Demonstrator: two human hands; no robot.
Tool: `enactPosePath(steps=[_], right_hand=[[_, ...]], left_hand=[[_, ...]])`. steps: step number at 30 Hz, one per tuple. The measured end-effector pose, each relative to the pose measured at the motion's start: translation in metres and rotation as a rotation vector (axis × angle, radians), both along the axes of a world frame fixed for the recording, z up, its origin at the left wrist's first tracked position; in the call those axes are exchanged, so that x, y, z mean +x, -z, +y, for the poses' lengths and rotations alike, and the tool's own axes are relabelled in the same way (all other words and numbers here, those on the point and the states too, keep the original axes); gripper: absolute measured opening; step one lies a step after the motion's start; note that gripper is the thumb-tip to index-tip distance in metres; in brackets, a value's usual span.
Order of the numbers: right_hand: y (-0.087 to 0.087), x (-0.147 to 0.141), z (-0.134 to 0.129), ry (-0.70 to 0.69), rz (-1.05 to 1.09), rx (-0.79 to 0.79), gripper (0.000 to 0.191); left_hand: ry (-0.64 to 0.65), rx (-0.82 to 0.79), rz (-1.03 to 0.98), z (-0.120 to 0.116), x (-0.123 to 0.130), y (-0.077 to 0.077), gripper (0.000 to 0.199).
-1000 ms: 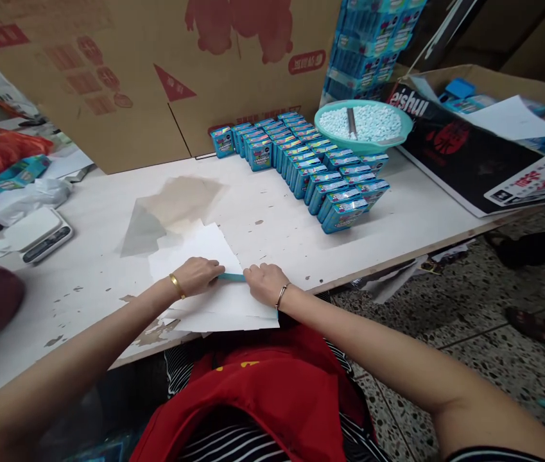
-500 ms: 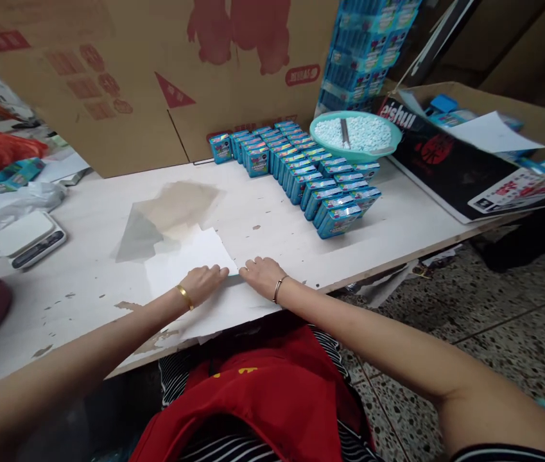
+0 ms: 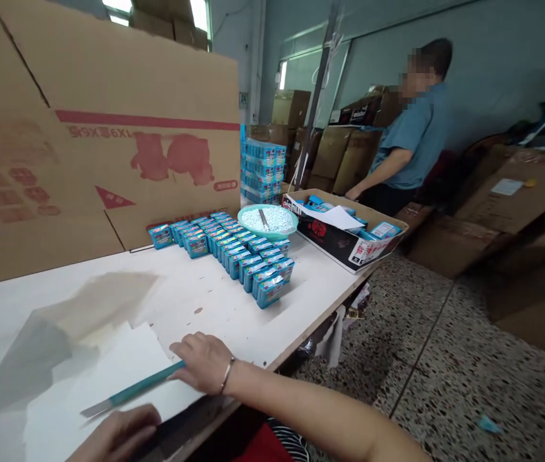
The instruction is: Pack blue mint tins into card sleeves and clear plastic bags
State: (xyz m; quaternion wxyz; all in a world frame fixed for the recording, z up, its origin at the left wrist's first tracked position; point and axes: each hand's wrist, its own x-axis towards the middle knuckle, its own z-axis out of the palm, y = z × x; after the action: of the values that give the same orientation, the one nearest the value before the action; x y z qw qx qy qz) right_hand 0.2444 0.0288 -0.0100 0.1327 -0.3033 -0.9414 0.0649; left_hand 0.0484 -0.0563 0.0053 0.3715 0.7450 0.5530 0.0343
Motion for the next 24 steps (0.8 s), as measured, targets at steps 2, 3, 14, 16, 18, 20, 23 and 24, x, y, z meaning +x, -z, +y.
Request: enactPosePath(steps=[2, 3, 14, 16, 18, 20, 23, 24], right_hand=[[0.005, 0.009, -0.024, -0.060, 0.111, 0.032, 0.047], [0.012, 0.015, -0.035, -0.093, 0.114, 0.044, 0.045], [0.060, 0.037, -0.071, -0.058, -0.064, 0.005, 0.025], [0.051, 0.035, -0.069, -0.033, -0.102, -0.067, 0.029], [0.044, 0.033, -0.066, -0.013, -0.137, -0.140, 0.032], [0.039, 0.032, -0.063, -0.008, -0.175, -0.205, 0.030], [0.034, 0.031, -0.058, -0.006, -0.219, -0.274, 0.017], [0.033, 0.031, -0.056, -0.005, -0.230, -0.293, 0.013]], left_hand=[[-0.039, 0.002, 0.003, 0.009, 0.000, 0.005, 0.024], [-0.048, 0.020, 0.011, 0.010, 0.000, 0.007, 0.022], [0.082, 0.413, 0.428, -0.059, 0.023, 0.032, 0.028], [0.034, 0.339, 0.409, -0.056, 0.022, 0.032, 0.026], [-0.020, 0.262, 0.376, -0.048, 0.021, 0.029, 0.025], [-0.035, 0.186, 0.350, -0.039, 0.020, 0.024, 0.022], [-0.009, 0.081, 0.290, -0.023, 0.015, 0.017, 0.015], [0.002, 0.033, 0.247, -0.017, 0.013, 0.016, 0.015]])
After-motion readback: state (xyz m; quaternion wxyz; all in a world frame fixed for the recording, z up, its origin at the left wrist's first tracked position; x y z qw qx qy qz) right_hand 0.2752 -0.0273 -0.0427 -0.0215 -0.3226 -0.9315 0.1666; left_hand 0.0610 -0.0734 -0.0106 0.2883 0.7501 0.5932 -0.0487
